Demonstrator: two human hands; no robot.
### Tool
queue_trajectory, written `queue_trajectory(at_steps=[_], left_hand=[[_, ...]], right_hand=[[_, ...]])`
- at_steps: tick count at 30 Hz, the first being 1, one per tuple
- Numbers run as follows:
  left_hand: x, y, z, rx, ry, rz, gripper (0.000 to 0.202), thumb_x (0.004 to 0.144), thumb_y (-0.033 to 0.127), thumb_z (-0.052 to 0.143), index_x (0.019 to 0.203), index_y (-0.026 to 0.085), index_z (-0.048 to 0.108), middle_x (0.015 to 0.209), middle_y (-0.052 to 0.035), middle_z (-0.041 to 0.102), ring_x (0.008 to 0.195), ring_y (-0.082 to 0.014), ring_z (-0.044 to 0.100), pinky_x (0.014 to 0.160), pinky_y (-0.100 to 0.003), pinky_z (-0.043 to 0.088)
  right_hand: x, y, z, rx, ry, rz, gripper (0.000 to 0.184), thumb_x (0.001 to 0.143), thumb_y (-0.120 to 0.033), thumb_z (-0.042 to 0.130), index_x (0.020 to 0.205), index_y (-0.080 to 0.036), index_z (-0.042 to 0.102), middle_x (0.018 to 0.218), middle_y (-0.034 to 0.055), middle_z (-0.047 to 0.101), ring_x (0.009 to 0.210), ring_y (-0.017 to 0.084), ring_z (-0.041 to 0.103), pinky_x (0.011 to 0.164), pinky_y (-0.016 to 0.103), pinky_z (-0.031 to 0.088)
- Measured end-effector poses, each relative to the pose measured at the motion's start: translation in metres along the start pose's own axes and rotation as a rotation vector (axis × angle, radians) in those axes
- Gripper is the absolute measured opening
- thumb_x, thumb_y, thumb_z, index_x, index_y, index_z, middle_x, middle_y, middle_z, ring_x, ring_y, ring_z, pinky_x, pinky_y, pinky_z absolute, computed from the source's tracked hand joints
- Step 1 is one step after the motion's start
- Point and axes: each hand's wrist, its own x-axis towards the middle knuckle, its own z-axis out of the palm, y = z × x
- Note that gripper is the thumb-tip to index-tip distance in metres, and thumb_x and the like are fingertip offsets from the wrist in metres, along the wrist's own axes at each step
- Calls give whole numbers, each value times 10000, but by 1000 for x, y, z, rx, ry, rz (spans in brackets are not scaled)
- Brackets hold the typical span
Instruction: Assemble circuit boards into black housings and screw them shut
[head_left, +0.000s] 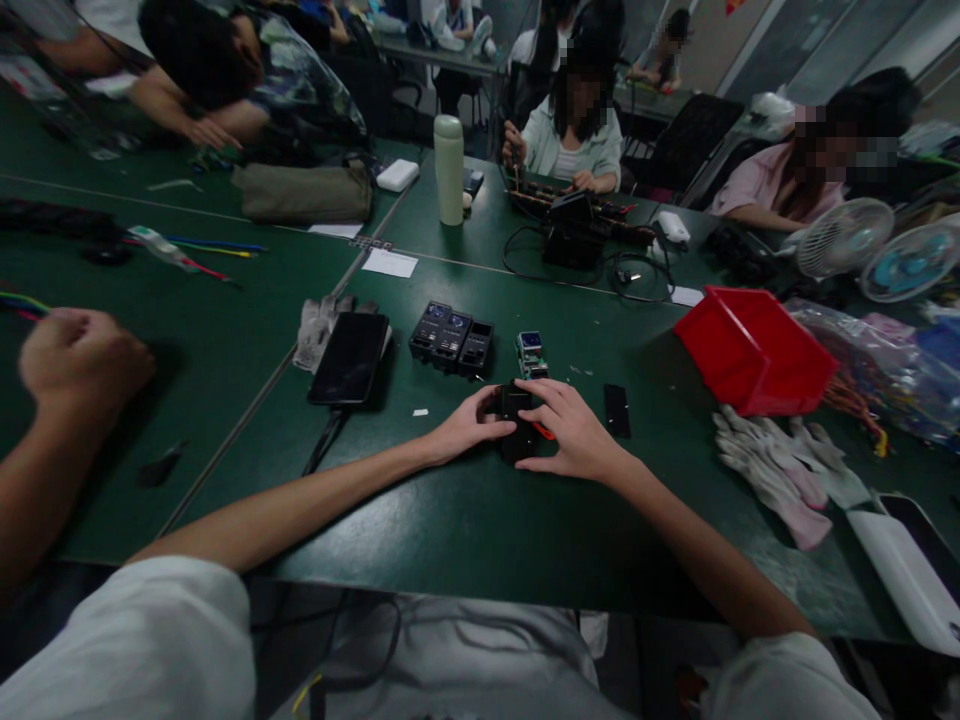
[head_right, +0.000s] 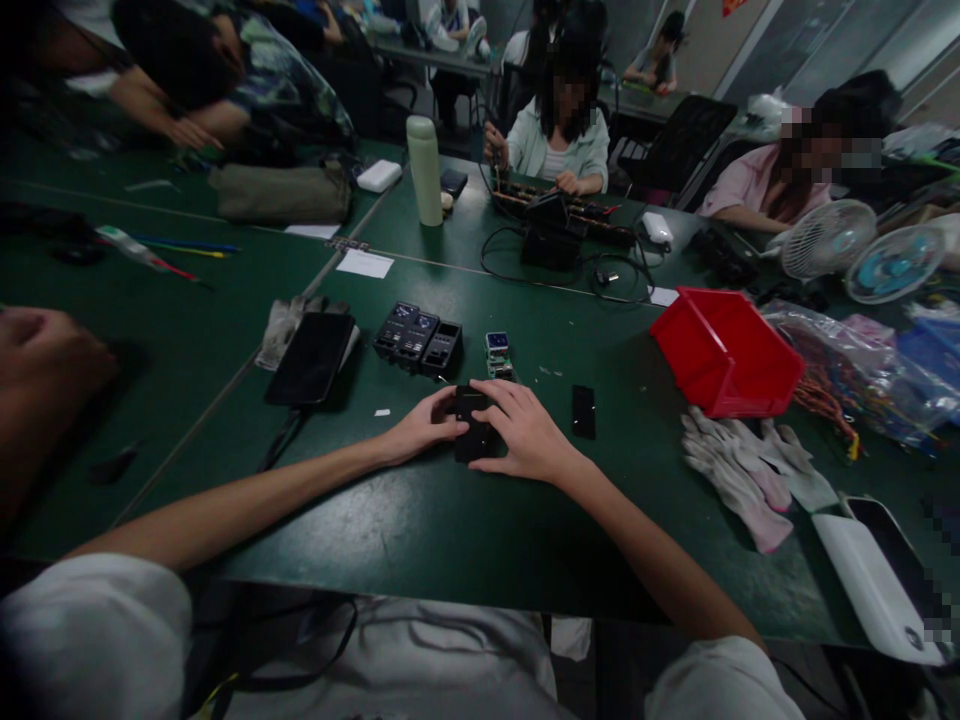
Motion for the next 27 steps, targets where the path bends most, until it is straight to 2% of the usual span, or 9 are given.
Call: queue_trajectory(at_steps=[8,15,23,27], left_hand=[[1,-1,-2,35,18,-7,565,719,262,738,1221,172,494,1250,-94,549,1102,-215,577,943,-347,471],[0,0,-1,43,30,-30,571,726,284,726,1236,176,491,1271,-110,543,1112,-232,570,905,-355,487],[0,2,0,58,46,-27,582,710,299,741,1221,165,498,1265,-113,558,1112,-237,576,956,-394,464],[1,2,1,64,53,-10,600,693,291,758,1218,160,500,1265,-111,561,1108,-232,581,991,-409,442]], right_hand=[[1,-2,1,-1,-22,20,555,742,-469,702,1167,-162,521,1464,178,360,1360,341,312,1066,579,329],[1,-5,-2,20,-37,26,595,754,-430,699,1231,-151,480,1494,178,314,1395,325,270,1086,572,323],[0,-1,2,49,17,34,547,725,-487,716,1118,-153,533,1460,188,373,1370,318,333,1082,559,352],[-1,-2,7,47,34,28,515,732,-489,711,1085,-153,545,1472,188,362,1384,316,314,1085,555,350]])
